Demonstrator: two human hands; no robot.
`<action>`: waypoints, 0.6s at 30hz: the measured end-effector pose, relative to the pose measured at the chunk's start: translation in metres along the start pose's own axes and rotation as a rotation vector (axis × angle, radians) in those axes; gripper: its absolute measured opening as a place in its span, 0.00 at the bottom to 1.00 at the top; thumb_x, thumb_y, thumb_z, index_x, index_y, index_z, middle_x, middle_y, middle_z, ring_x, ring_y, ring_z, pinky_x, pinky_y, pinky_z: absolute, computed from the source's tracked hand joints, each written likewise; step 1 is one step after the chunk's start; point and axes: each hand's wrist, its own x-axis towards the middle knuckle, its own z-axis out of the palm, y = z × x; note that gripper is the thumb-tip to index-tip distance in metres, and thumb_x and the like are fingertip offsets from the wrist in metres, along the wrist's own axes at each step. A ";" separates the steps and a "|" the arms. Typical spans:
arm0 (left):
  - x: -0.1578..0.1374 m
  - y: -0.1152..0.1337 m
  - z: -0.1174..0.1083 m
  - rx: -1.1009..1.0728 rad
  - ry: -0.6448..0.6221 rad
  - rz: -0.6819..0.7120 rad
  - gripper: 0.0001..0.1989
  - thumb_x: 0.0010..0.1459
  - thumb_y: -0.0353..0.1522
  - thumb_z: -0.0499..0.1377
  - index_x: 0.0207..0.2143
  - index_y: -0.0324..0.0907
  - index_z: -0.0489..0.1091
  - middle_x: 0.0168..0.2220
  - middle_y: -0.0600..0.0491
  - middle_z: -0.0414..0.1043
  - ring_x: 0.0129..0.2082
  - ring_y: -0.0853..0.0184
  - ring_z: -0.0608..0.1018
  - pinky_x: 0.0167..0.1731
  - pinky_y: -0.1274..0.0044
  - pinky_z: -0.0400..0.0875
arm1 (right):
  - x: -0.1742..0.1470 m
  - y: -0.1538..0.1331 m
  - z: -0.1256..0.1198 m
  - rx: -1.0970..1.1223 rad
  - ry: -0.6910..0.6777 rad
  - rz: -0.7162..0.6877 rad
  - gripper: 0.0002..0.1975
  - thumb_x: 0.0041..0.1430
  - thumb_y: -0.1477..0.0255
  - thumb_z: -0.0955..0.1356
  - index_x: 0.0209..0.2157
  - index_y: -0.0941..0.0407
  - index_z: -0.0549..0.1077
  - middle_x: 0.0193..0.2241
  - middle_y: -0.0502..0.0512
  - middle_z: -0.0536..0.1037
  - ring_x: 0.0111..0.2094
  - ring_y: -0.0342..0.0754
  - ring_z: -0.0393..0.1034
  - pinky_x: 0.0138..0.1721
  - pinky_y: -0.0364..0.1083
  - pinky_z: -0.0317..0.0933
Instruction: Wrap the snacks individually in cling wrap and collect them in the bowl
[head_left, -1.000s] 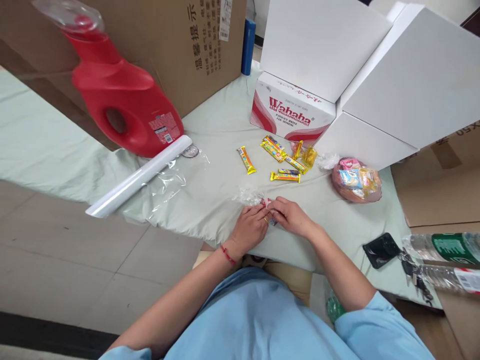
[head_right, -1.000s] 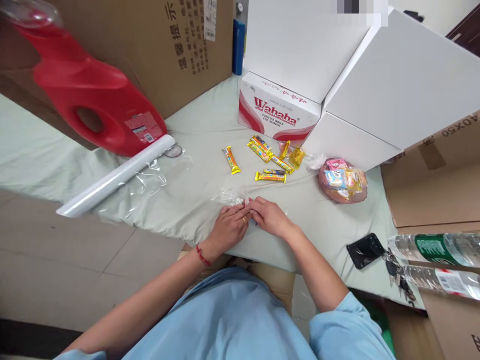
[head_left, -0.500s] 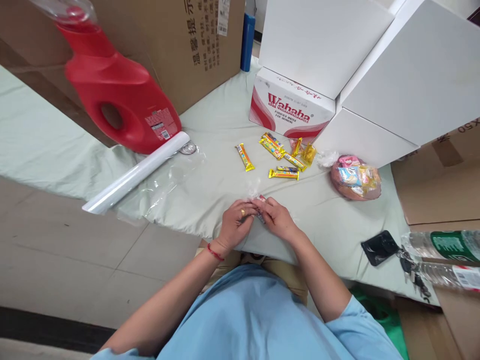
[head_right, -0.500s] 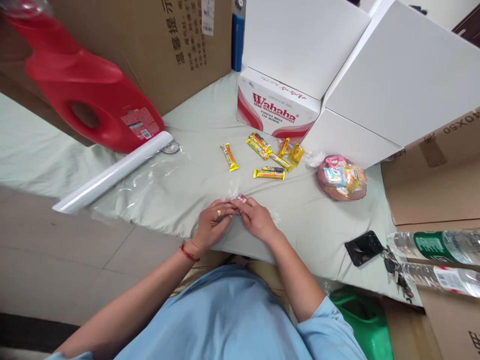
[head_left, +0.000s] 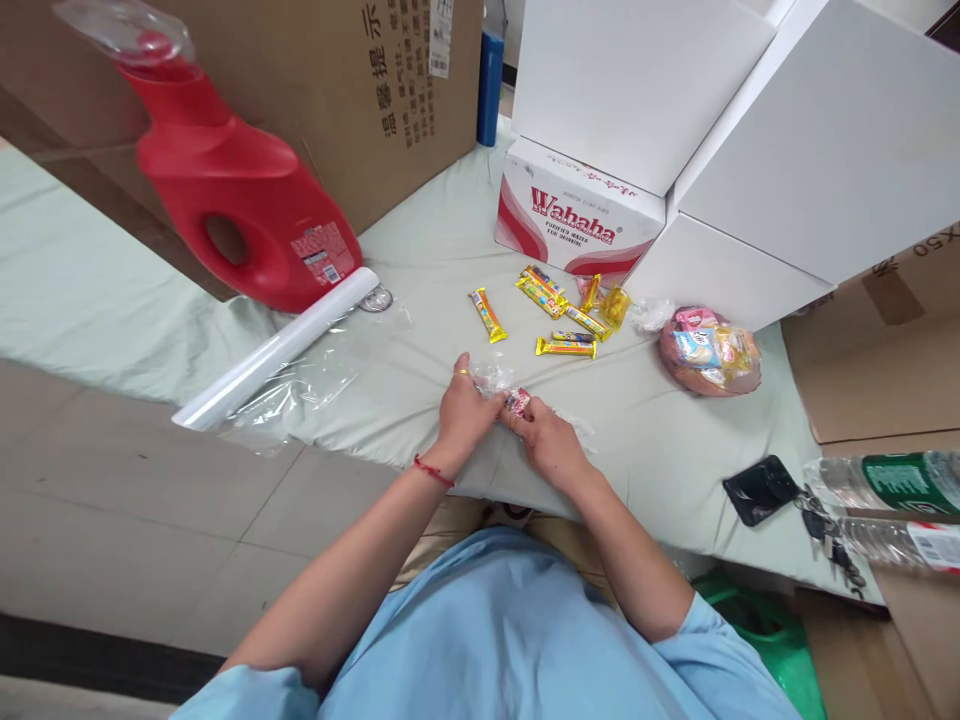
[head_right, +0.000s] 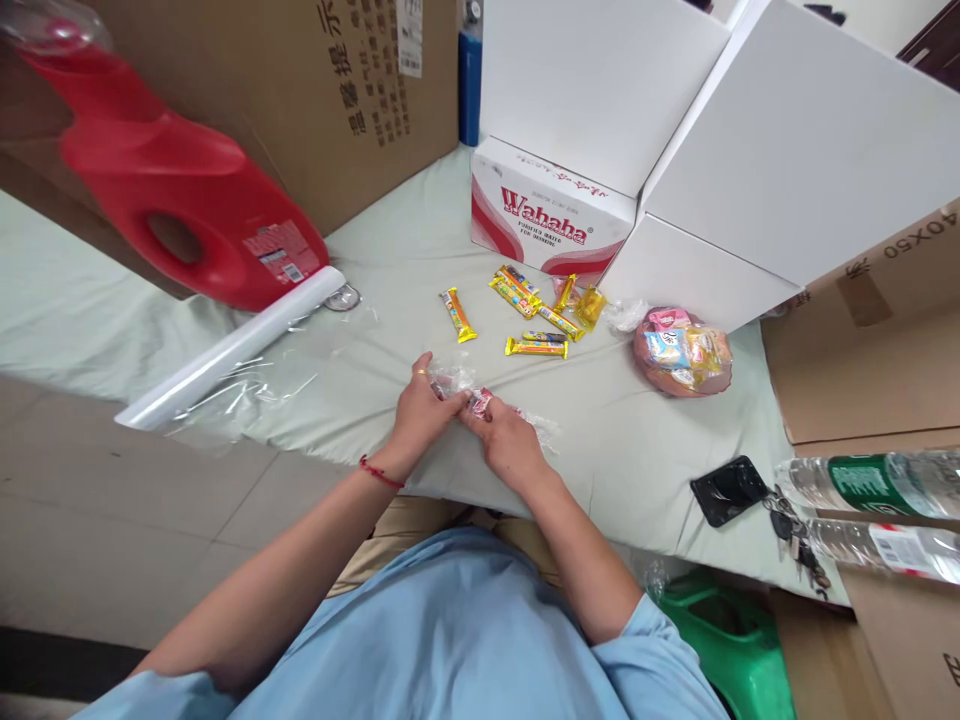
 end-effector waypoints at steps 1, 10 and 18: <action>0.004 -0.003 0.000 -0.047 0.000 -0.020 0.41 0.49 0.33 0.68 0.66 0.37 0.64 0.46 0.44 0.80 0.46 0.54 0.82 0.48 0.66 0.76 | -0.001 0.003 0.003 0.057 0.031 -0.005 0.28 0.72 0.77 0.60 0.69 0.44 0.66 0.51 0.58 0.74 0.46 0.52 0.70 0.45 0.46 0.65; -0.014 -0.002 -0.005 -0.133 0.078 0.266 0.12 0.58 0.30 0.59 0.43 0.42 0.78 0.39 0.51 0.80 0.40 0.61 0.80 0.46 0.68 0.75 | -0.008 0.024 0.025 0.362 0.236 -0.179 0.28 0.65 0.79 0.63 0.65 0.53 0.65 0.52 0.62 0.72 0.52 0.54 0.70 0.55 0.54 0.69; -0.058 -0.009 0.011 0.189 -0.160 0.765 0.19 0.70 0.33 0.54 0.60 0.41 0.72 0.58 0.42 0.78 0.59 0.55 0.77 0.59 0.61 0.72 | -0.021 0.031 0.015 0.586 0.278 -0.209 0.14 0.69 0.71 0.65 0.53 0.53 0.77 0.50 0.60 0.79 0.53 0.53 0.74 0.59 0.54 0.68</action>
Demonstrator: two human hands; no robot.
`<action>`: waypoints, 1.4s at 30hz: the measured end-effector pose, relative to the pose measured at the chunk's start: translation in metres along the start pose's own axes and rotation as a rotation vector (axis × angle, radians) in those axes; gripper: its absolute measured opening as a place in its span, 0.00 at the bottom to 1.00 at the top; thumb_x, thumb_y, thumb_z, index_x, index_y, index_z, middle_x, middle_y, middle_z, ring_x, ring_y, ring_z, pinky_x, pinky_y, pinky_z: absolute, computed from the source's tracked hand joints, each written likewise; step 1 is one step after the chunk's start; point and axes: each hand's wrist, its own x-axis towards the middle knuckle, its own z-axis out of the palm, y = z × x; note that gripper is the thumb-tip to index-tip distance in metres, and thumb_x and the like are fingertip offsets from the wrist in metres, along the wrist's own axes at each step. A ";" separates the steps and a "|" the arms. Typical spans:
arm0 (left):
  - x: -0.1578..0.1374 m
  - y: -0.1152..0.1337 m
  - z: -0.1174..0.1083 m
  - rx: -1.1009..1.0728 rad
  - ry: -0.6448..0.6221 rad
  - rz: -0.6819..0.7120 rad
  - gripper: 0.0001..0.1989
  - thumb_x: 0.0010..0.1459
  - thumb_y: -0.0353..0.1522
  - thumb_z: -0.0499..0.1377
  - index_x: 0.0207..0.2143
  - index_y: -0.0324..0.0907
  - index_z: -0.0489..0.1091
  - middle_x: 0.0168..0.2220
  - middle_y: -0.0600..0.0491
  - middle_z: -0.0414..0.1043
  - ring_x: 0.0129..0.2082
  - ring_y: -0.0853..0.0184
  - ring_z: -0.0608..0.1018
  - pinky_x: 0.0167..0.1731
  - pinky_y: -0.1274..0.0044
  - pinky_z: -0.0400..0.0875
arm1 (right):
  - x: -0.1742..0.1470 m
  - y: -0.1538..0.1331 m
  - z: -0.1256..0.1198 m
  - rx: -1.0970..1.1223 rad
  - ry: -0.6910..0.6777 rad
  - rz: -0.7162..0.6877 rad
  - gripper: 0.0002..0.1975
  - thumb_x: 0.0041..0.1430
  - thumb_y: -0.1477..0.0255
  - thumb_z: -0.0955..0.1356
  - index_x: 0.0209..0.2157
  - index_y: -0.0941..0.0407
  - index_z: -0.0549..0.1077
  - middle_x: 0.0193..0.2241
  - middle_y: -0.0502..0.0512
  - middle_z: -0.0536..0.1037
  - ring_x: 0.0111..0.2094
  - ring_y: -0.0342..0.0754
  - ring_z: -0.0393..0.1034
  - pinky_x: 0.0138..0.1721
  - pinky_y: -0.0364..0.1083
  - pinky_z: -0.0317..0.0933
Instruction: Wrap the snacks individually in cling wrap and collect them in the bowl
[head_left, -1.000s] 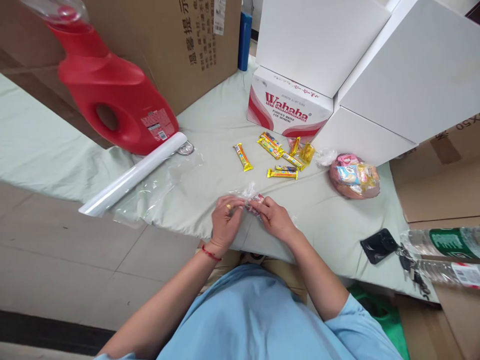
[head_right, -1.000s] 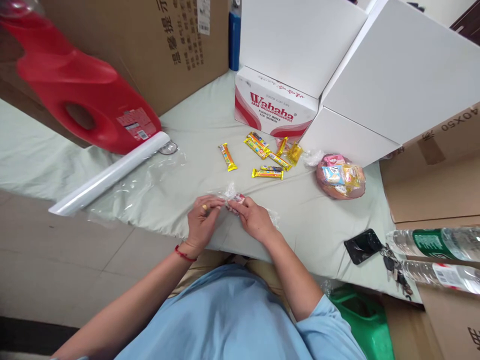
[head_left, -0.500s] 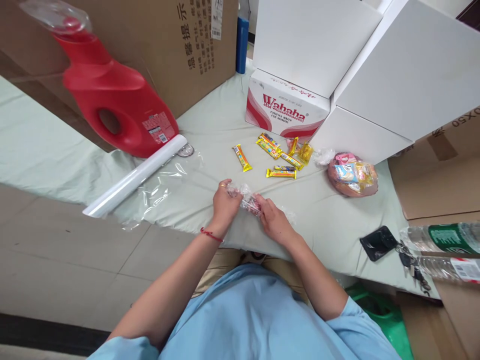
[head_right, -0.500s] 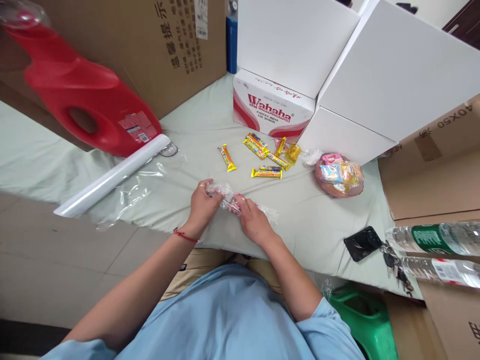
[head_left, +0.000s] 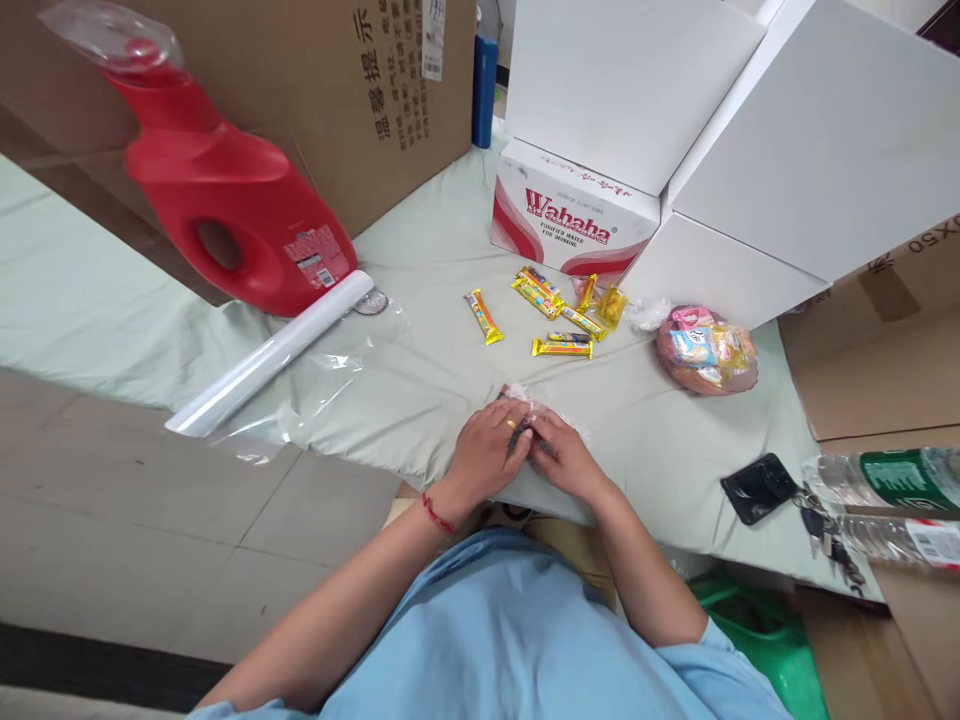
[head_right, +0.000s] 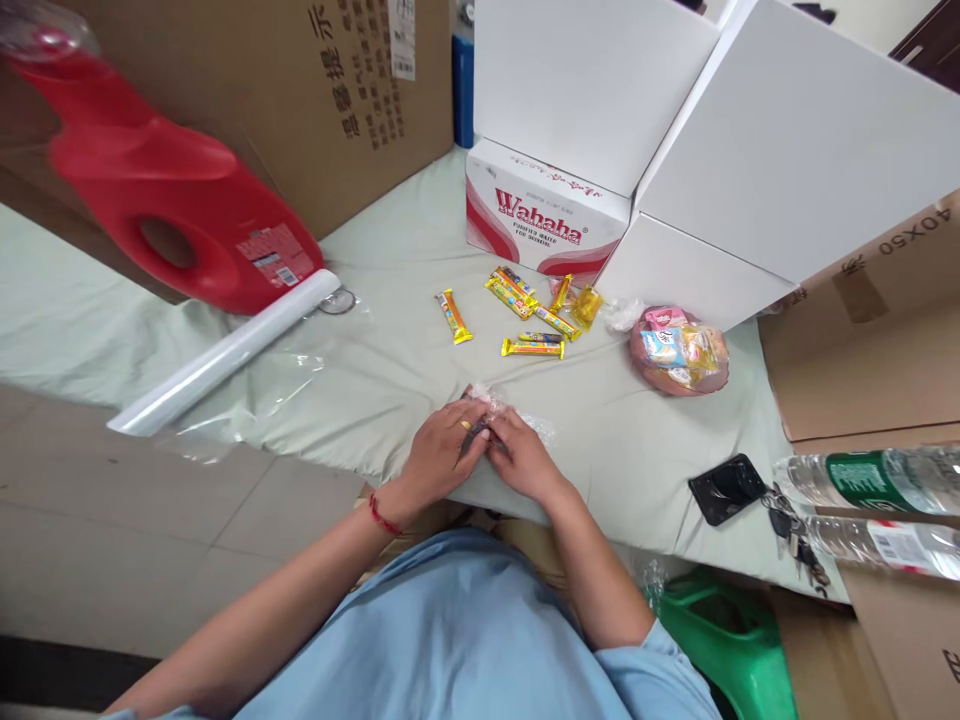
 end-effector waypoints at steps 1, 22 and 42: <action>-0.005 -0.003 0.002 0.018 0.008 -0.004 0.21 0.71 0.35 0.54 0.63 0.41 0.68 0.59 0.40 0.76 0.61 0.54 0.76 0.59 0.60 0.72 | -0.003 0.000 -0.007 0.049 0.018 0.042 0.13 0.71 0.68 0.65 0.52 0.52 0.78 0.48 0.58 0.80 0.51 0.52 0.75 0.57 0.53 0.69; -0.019 -0.004 0.023 0.331 -0.065 0.208 0.21 0.69 0.24 0.53 0.59 0.39 0.76 0.63 0.41 0.75 0.67 0.56 0.73 0.61 0.63 0.68 | 0.056 -0.025 -0.031 -0.181 0.192 0.539 0.10 0.64 0.62 0.67 0.32 0.53 0.70 0.24 0.47 0.74 0.27 0.47 0.67 0.32 0.43 0.59; -0.075 -0.010 0.018 0.001 0.094 0.371 0.16 0.63 0.23 0.56 0.48 0.39 0.79 0.46 0.42 0.83 0.51 0.58 0.82 0.51 0.65 0.81 | 0.085 -0.078 0.033 -0.844 -0.341 0.419 0.19 0.69 0.58 0.71 0.52 0.57 0.76 0.52 0.69 0.72 0.55 0.64 0.67 0.51 0.58 0.69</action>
